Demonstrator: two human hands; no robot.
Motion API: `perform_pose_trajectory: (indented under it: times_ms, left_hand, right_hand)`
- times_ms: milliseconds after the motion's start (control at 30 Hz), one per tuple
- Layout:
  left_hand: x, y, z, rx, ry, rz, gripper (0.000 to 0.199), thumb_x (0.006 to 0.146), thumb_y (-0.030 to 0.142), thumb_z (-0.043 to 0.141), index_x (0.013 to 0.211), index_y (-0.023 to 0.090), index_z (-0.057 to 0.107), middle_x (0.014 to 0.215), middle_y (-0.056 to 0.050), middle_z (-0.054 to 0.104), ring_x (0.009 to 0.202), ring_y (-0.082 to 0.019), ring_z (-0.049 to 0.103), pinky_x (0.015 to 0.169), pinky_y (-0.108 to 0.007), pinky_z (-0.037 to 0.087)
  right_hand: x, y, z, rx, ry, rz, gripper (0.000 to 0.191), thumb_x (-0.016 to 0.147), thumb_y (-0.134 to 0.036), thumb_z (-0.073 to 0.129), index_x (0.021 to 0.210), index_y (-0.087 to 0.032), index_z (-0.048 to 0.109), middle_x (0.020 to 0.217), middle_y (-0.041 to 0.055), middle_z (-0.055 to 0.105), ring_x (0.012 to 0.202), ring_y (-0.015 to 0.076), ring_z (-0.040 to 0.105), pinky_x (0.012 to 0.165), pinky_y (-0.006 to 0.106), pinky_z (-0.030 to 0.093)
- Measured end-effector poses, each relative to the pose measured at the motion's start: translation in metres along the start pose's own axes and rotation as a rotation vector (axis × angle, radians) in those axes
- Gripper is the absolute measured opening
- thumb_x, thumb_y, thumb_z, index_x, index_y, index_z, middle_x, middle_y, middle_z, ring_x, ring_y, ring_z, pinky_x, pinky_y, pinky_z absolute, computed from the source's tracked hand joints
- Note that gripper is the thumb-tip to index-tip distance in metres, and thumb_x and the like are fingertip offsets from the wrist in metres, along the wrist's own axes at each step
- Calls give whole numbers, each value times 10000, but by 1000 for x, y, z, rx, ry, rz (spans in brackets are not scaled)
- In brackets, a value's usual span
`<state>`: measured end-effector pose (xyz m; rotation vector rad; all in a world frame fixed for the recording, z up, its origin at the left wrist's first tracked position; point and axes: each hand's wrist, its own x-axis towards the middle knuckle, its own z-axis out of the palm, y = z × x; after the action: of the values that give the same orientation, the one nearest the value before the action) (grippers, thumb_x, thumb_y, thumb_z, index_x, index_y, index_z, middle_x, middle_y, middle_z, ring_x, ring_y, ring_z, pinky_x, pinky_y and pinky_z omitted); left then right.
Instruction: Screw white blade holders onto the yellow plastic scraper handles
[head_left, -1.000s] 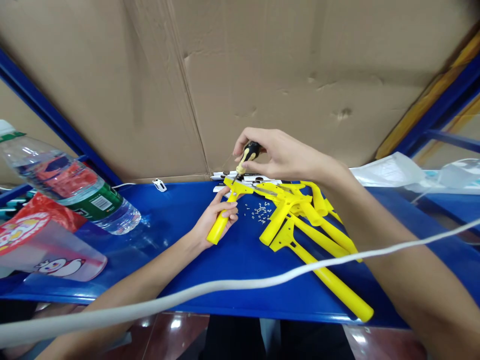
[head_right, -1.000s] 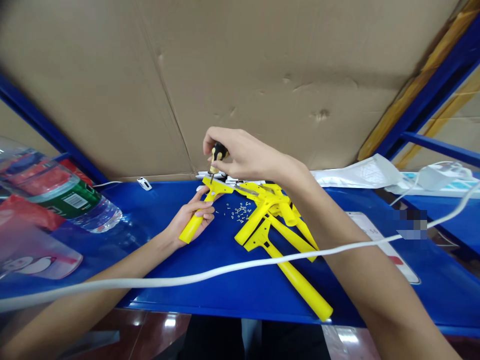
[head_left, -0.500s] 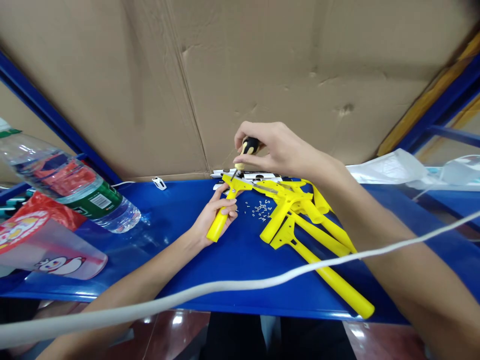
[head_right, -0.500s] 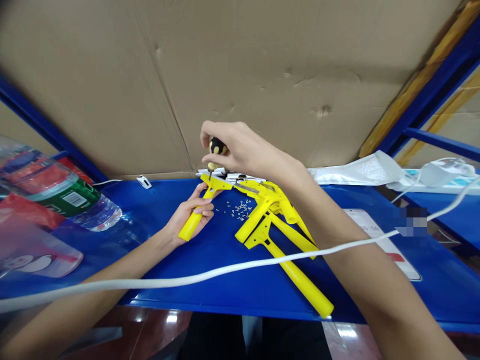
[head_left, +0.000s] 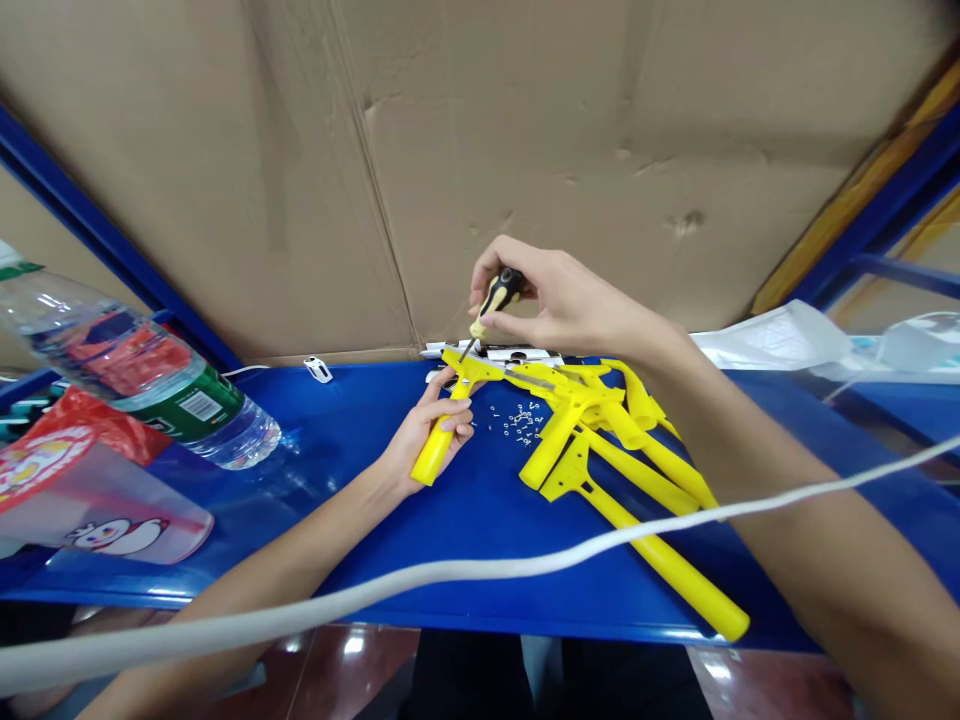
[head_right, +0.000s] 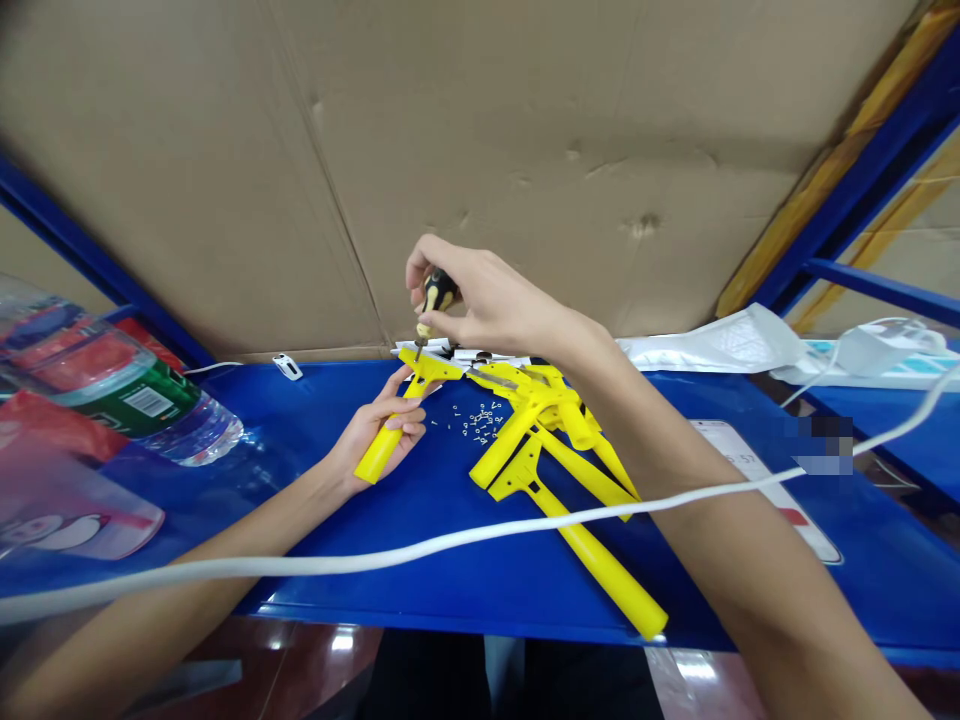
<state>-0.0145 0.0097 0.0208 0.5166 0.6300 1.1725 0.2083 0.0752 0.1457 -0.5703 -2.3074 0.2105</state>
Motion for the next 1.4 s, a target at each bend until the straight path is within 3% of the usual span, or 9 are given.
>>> perform_pose_trajectory:
  times_ms: [100, 233, 367, 800, 933, 1067, 1200, 1333, 1400]
  left_hand:
    - [0, -1, -1, 8, -38, 0, 686, 814, -84, 760, 1371, 294, 627, 1325, -43, 755, 492, 38, 459, 560, -148, 511]
    - [0, -2, -2, 5, -43, -13, 634, 820, -81, 765, 1315, 293, 634, 1362, -48, 746, 493, 47, 457, 568, -142, 506]
    - [0, -2, -2, 11, -47, -16, 644, 810, -73, 768, 1320, 302, 651, 1403, -54, 736, 499, 46, 455, 577, -148, 506]
    - [1, -2, 0, -13, -14, -22, 641, 805, -93, 745, 1307, 289, 631, 1347, -49, 749, 493, 36, 447, 564, -150, 491]
    - [1, -1, -1, -18, -15, -15, 650, 807, -92, 747, 1316, 297, 638, 1346, -42, 752, 492, 38, 448, 565, -150, 491]
    - [1, -1, -2, -17, -27, -13, 660, 810, -93, 744, 1329, 299, 635, 1358, -53, 752, 494, 36, 455, 564, -150, 494]
    - [0, -2, -2, 13, -38, -15, 700, 809, -77, 758, 1372, 322, 640, 1347, -35, 753, 491, 45, 450, 567, -144, 497]
    - [-1, -2, 0, 18, -28, -29, 741, 801, -76, 763, 1406, 334, 641, 1360, -45, 751, 494, 43, 455, 567, -143, 495]
    - [-1, -2, 0, 14, -22, -36, 732, 804, -82, 753, 1395, 336, 643, 1374, -46, 748, 491, 42, 451, 563, -141, 494]
  right_hand:
    - [0, -1, 0, -30, 45, 6, 303, 933, -356, 846, 1103, -261, 614, 1010, 31, 749, 873, 239, 662, 816, 413, 532]
    - [0, -3, 0, 16, -12, 22, 295, 939, -331, 821, 1144, -261, 620, 1118, 63, 771, 932, 250, 681, 838, 423, 543]
    - [1, -2, 0, -15, 21, 23, 292, 934, -380, 839, 1088, -266, 618, 958, 18, 757, 844, 232, 658, 810, 410, 531]
    - [-1, -2, -1, 0, -25, 15, 291, 939, -347, 824, 1142, -251, 638, 1167, 71, 780, 982, 256, 705, 873, 410, 532]
    - [-1, 0, -1, -28, 26, 38, 272, 943, -378, 829, 1097, -252, 643, 975, 29, 764, 869, 244, 683, 815, 398, 512]
    - [-2, 1, -2, -12, 3, 25, 321, 934, -376, 837, 1165, -269, 642, 1142, 64, 778, 966, 266, 694, 843, 413, 533]
    - [-3, 0, -3, -38, 45, 60, 322, 927, -398, 847, 1145, -273, 646, 988, 31, 758, 876, 255, 670, 797, 412, 523]
    - [-3, -2, -3, 3, 1, 55, 340, 917, -351, 840, 1180, -273, 638, 1132, 58, 774, 931, 257, 688, 824, 416, 537]
    - [-3, -2, -2, 18, -3, 61, 314, 917, -343, 836, 1153, -270, 641, 1073, 46, 775, 908, 254, 687, 811, 410, 536]
